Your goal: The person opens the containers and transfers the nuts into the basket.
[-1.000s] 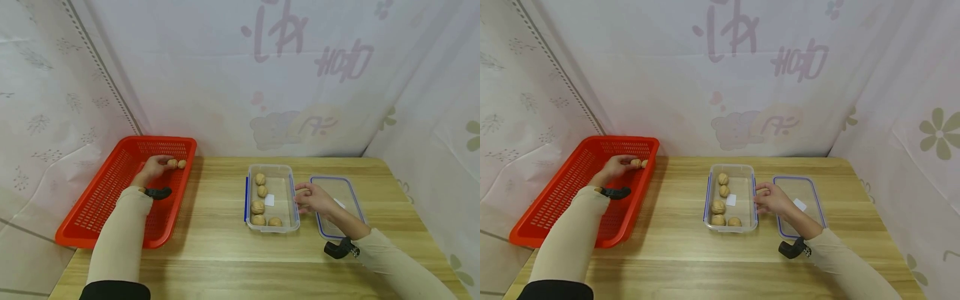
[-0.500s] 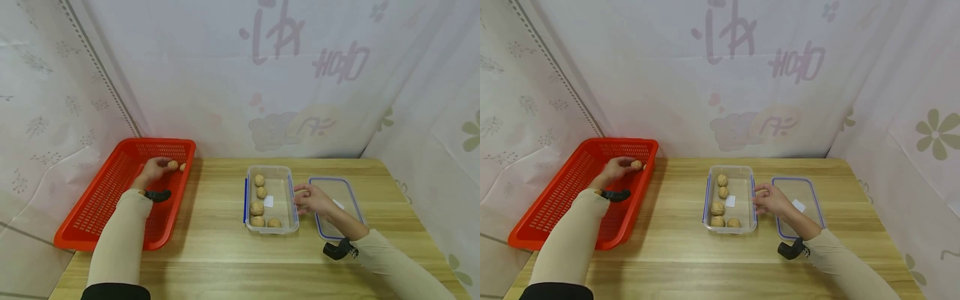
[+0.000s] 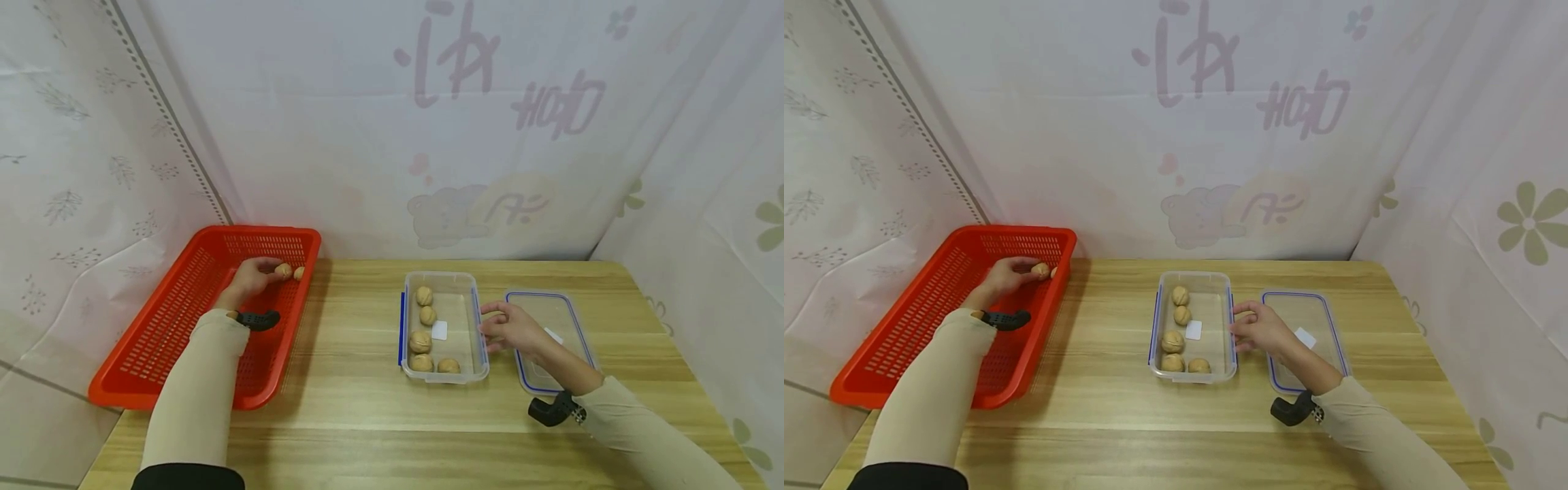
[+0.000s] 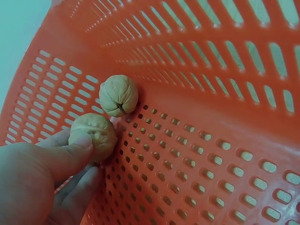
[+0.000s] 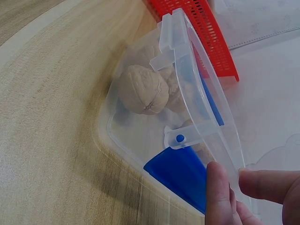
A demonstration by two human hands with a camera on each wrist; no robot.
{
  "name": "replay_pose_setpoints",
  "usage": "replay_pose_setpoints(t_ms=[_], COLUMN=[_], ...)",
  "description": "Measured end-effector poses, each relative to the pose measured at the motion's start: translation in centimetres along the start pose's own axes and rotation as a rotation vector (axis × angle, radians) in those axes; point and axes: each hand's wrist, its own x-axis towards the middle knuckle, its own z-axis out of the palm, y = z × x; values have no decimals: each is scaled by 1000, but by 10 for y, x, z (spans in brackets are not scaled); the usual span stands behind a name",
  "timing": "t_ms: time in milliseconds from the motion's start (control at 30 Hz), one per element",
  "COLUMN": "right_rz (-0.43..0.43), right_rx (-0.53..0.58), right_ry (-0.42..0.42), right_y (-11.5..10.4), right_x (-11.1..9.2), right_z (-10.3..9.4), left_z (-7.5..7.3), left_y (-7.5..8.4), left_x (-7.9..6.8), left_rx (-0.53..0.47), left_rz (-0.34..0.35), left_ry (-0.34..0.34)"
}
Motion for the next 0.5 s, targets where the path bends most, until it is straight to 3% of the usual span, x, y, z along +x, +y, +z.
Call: replay_pose_setpoints(t_ms=[500], right_rz=[-8], right_rx=[4], right_ry=[-10], right_y=[0], right_x=[0], right_z=[-1], left_z=[1], left_y=[-1], left_x=[1], left_rx=[41], left_rz=[29], left_ry=[18])
